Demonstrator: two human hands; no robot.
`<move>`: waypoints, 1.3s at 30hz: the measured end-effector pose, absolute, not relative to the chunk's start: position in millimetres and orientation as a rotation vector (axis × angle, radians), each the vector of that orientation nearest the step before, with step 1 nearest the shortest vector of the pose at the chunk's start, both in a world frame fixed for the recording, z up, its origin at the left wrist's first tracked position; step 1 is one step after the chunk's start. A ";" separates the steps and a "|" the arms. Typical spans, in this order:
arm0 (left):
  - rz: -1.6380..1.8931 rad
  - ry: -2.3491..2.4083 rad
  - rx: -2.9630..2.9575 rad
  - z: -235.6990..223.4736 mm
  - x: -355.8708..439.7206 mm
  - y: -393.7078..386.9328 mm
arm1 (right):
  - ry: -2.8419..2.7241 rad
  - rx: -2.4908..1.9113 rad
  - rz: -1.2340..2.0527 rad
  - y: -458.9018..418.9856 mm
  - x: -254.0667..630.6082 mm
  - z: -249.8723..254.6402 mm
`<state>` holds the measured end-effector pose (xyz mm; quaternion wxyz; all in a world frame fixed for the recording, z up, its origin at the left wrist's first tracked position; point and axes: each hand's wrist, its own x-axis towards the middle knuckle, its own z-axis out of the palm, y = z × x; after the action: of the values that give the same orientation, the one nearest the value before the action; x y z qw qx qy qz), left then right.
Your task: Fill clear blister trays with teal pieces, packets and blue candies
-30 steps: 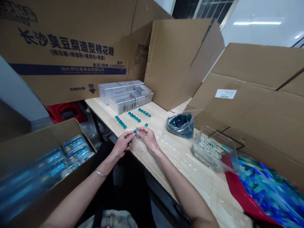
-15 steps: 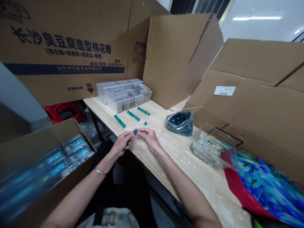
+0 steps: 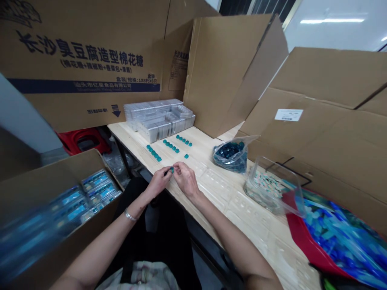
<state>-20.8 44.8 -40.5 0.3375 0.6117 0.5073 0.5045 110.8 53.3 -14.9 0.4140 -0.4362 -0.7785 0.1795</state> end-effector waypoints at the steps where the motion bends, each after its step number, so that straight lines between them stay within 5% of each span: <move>1: 1.296 1.309 1.592 -41.1 -20.6 45.2 | -1.991 -1.101 0.379 52.4 110.8 -15.0; 10: 1.335 1.446 1.538 -47.3 -19.2 41.5 | -2.232 -1.101 0.064 47.7 107.0 -10.6; 23: 1.399 1.340 1.638 -49.2 -26.2 42.9 | -2.180 -1.078 0.210 47.8 110.3 -11.0; 27: 1.371 1.327 1.671 -50.8 -30.3 42.0 | -2.075 -1.080 0.461 46.7 111.9 -11.7; 34: 1.430 1.279 1.685 -53.0 -20.9 36.2 | -1.458 -1.110 1.380 50.9 124.3 -17.7; 39: 1.383 1.355 1.756 -54.5 -12.3 38.8 | -1.407 -1.136 1.360 61.5 137.1 -21.8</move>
<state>-12.3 38.8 -54.5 0.2610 0.6486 0.5004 0.5107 137.1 61.5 -21.8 0.4252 -0.4545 -0.5627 0.5440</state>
